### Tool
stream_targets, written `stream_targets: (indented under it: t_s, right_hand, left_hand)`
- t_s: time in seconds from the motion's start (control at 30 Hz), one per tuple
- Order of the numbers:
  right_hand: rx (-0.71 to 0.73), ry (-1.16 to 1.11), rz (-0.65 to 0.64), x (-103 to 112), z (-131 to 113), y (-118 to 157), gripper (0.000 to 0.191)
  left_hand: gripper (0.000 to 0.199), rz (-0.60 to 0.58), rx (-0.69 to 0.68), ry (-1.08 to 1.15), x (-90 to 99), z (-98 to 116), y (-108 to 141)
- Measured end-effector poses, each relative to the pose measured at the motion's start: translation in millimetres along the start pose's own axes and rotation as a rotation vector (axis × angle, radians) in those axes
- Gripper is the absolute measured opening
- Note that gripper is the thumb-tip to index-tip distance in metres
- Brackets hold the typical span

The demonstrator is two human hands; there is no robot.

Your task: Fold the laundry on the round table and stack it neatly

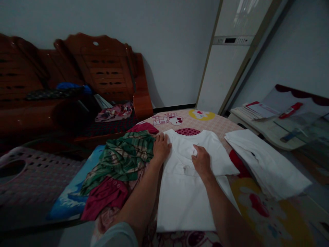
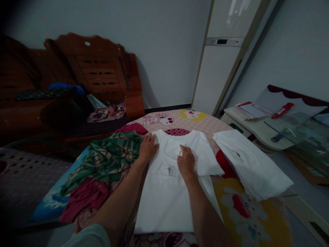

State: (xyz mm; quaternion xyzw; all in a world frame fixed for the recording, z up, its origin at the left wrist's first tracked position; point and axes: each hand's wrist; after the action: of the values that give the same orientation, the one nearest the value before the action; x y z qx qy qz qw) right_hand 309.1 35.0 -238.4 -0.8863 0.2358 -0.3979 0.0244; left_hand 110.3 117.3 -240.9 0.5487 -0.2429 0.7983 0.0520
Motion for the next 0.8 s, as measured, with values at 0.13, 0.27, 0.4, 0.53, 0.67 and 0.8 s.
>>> stream_targets:
  t_s: [0.13,0.27,0.4,0.53,0.67,0.8]
  right_hand:
    - [0.021,-0.040,0.133,5.9,-4.8,2.1,0.035]
    - [-0.059,-0.094,-0.075,12.2,-9.9,1.2,0.025]
    - [-0.094,0.015,-0.293,18.9,-13.6,1.2,0.029]
    - [-0.095,0.103,-0.335,27.0,-14.2,0.9,0.040]
    - [-0.131,-0.049,-0.483,29.6,-14.4,-0.4,0.042]
    - [-0.192,-0.237,-0.546,26.9,-17.7,0.5,0.050]
  left_hand:
    - [0.048,0.218,-0.147,0.121,-12.5,1.6,-2.3]
    - [0.041,-0.008,-0.307,0.158,-23.4,18.7,1.2]
    - [0.052,-0.180,-0.355,0.063,-25.4,31.4,6.8]
    - [0.052,-0.216,-0.338,0.050,-20.7,31.7,7.1]
    - [0.053,-0.222,-0.332,0.052,-19.4,31.7,6.6]
    - [0.053,-0.220,-0.330,0.073,-19.0,31.5,6.7]
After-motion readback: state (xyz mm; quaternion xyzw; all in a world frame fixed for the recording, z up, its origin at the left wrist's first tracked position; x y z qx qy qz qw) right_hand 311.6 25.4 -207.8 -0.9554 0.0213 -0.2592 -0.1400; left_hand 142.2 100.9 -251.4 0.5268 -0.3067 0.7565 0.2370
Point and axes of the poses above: each hand's wrist, its own y-axis away from the middle knuckle, its own x-axis out of the back of the hand, z = x × y, and after that the axes turned 13 degrees about -x, right-handed
